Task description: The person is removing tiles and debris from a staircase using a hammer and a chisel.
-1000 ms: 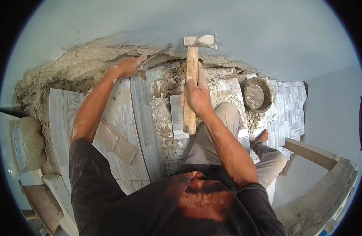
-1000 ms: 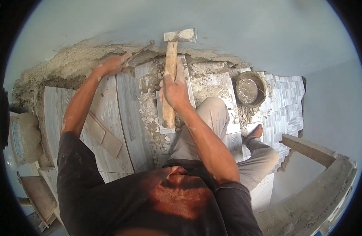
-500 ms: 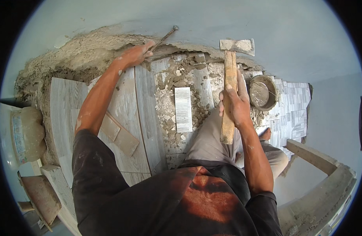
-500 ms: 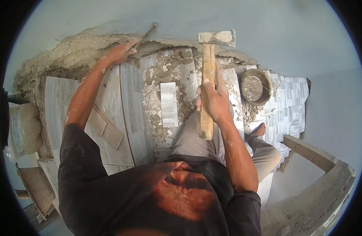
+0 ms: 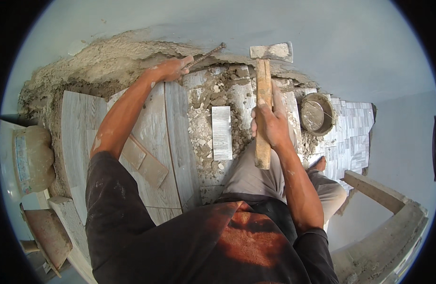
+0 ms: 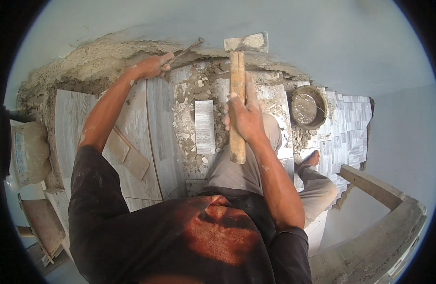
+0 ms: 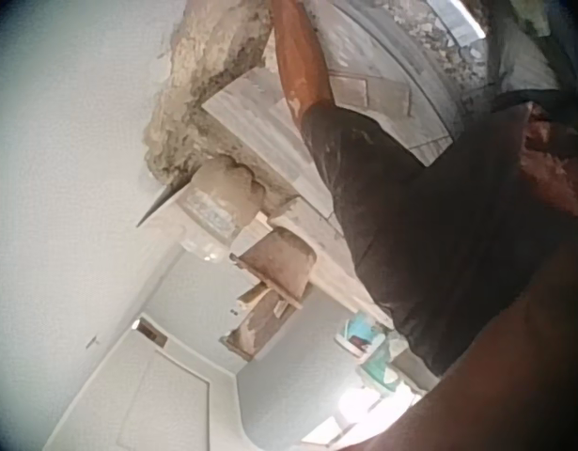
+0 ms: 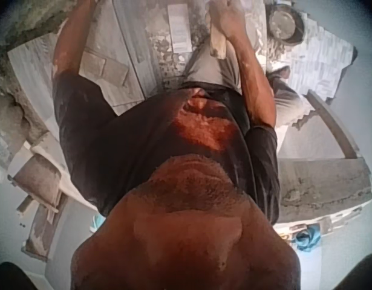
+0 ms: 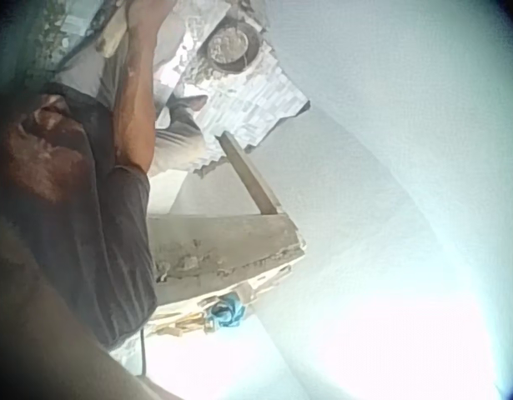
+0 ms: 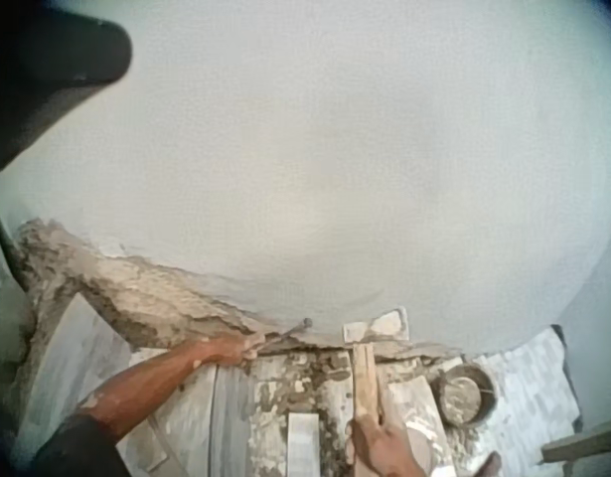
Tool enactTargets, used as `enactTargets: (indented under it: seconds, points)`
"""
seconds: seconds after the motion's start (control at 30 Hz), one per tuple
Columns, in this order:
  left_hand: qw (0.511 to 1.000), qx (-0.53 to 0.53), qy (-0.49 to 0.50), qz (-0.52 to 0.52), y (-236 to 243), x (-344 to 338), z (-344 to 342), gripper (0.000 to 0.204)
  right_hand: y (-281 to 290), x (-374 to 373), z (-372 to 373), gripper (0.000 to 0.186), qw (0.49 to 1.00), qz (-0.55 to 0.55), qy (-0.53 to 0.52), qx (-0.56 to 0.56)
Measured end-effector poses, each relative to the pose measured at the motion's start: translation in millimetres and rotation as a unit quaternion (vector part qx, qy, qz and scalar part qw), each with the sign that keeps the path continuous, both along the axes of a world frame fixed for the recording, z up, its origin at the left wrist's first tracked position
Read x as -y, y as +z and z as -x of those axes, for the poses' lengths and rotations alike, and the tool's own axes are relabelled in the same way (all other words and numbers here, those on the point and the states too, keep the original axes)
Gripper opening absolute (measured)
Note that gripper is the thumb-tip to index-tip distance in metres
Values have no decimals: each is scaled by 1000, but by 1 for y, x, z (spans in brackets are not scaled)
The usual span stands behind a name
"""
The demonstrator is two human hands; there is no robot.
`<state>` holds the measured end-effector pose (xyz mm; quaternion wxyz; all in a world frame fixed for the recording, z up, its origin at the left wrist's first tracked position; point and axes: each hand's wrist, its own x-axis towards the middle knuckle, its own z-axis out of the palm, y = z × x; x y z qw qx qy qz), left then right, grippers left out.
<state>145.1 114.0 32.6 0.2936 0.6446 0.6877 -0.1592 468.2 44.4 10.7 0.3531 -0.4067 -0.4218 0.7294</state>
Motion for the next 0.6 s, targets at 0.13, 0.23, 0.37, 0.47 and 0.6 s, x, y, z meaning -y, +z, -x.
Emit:
enactTargets:
  seconds: [0.13, 0.23, 0.37, 0.47, 0.6]
  points:
    - [1000, -6, -13, -7, -2, -1, 9, 52, 5, -7, 15, 63, 1000, -22, -18, 8]
    - [1000, 11, 7, 5, 1, 0, 11, 53, 5, -10, 23, 62, 999, -36, -23, -6]
    - [1000, -1, 0, -3, -3, 1, 12, 52, 0, -11, 32, 62, 999, -32, -4, 21]
    - [998, -19, -51, -43, -4, 5, 13, 51, 1, -12, 44, 63, 998, -52, -29, 11]
    - [999, 11, -33, -39, -8, 2, 18, 49, -3, -17, 61, 64, 993, -93, -28, 60]
